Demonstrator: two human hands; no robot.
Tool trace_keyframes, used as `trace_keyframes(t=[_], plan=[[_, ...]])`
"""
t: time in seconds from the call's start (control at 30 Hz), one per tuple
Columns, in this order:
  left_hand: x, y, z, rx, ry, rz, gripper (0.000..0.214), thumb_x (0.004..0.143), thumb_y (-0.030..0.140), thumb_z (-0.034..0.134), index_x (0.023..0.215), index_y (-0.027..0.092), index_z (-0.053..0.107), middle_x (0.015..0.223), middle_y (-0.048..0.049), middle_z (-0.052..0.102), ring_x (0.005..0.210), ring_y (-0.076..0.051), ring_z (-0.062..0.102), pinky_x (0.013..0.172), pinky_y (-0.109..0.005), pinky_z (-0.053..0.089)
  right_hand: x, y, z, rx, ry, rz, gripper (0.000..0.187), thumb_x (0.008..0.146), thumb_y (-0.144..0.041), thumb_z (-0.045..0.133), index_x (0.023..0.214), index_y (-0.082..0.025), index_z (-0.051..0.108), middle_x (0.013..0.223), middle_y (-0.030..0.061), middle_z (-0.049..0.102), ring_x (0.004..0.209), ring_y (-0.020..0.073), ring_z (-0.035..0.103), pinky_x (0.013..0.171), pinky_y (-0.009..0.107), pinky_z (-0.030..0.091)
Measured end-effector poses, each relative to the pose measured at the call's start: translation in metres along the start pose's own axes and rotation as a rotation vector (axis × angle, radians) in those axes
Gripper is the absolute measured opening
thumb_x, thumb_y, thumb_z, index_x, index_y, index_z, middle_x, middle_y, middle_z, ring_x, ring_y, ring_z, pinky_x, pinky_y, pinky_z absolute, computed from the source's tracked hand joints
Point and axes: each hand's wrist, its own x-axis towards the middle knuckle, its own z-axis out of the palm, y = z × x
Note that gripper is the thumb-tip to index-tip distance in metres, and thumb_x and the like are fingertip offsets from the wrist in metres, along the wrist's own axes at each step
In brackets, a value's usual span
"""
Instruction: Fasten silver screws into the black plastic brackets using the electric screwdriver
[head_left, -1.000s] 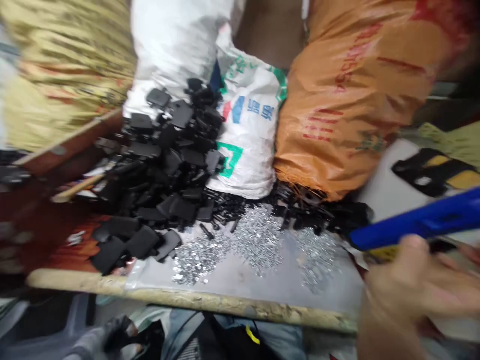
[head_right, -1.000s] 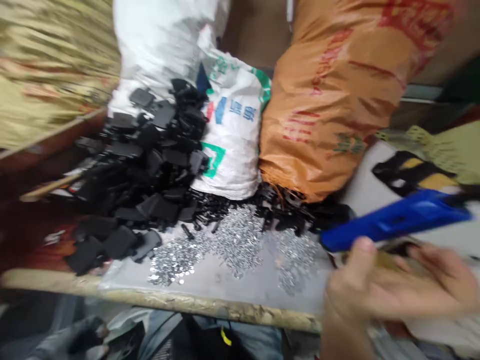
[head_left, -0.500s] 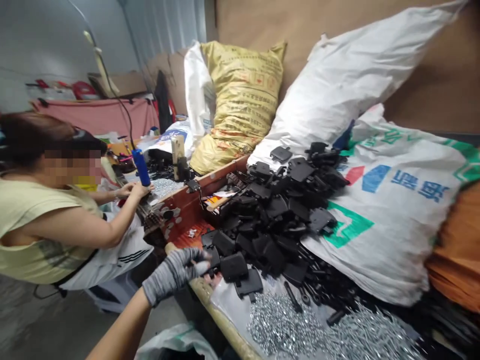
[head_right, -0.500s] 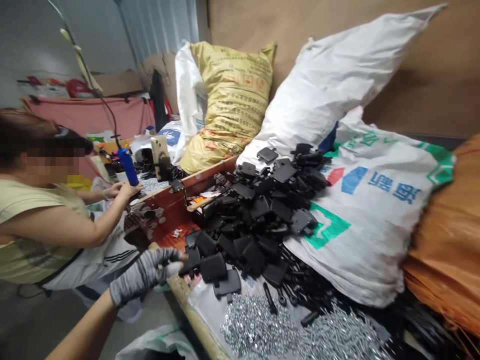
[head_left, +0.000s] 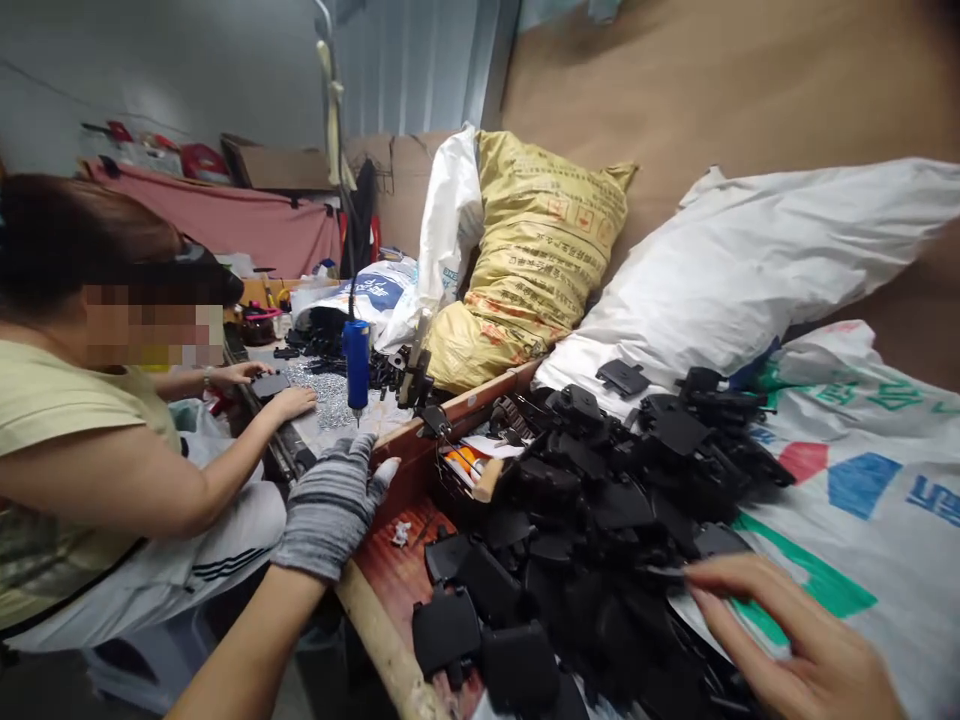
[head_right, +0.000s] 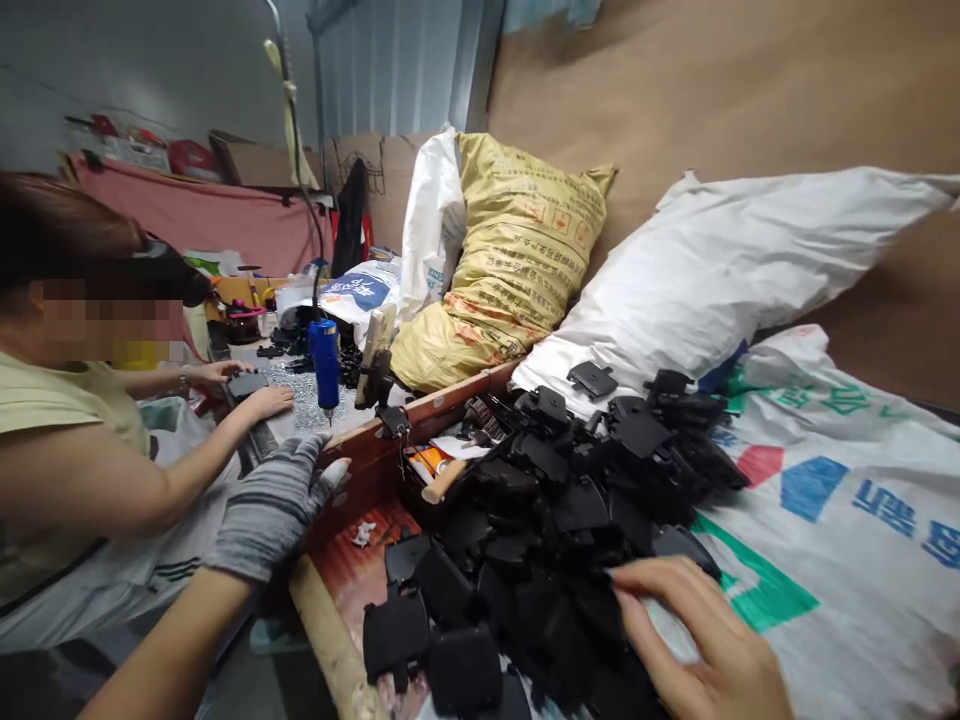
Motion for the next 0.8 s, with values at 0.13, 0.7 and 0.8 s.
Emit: trace_keyframes(t=[0.13,0.7,0.8], plan=[[-0.006,-0.005,0.019,0.007,0.076,-0.017,0.043,0.100,0.032,0.041,0.129,0.013,0.067,0.120,-0.0160,0.073,0.097,-0.029,0.073,0.085,-0.039,0.057,0.086,-0.014,0.059,0.008,-0.166,-0.129,0.014,0.094,-0.027,0.053,0.089,-0.024,0.066,0.082,0.0039,0.068,0.076,0.0191,0.066,0.069,0.031,0.054],[-0.018,-0.019,0.049,-0.060,0.446,0.227,0.035,0.097,0.020,0.044,0.113,0.015,0.075,0.101,-0.0131,0.080,0.092,-0.025,0.075,0.082,-0.034,0.059,0.261,-0.010,0.256,-0.304,-0.709,-0.095,0.044,0.078,-0.003,0.050,0.107,-0.023,0.077,0.110,0.0077,0.077,0.105,0.0266,0.070,0.095,0.040,0.050],[-0.018,-0.019,0.047,-0.094,0.352,0.177,0.033,0.097,0.025,0.049,0.115,0.017,0.075,0.104,-0.0122,0.079,0.093,-0.026,0.075,0.080,-0.034,0.059,0.260,-0.006,0.244,-0.282,-0.712,-0.081,0.042,0.083,-0.005,0.048,0.111,-0.020,0.075,0.110,0.0077,0.077,0.105,0.0233,0.071,0.094,0.032,0.050]])
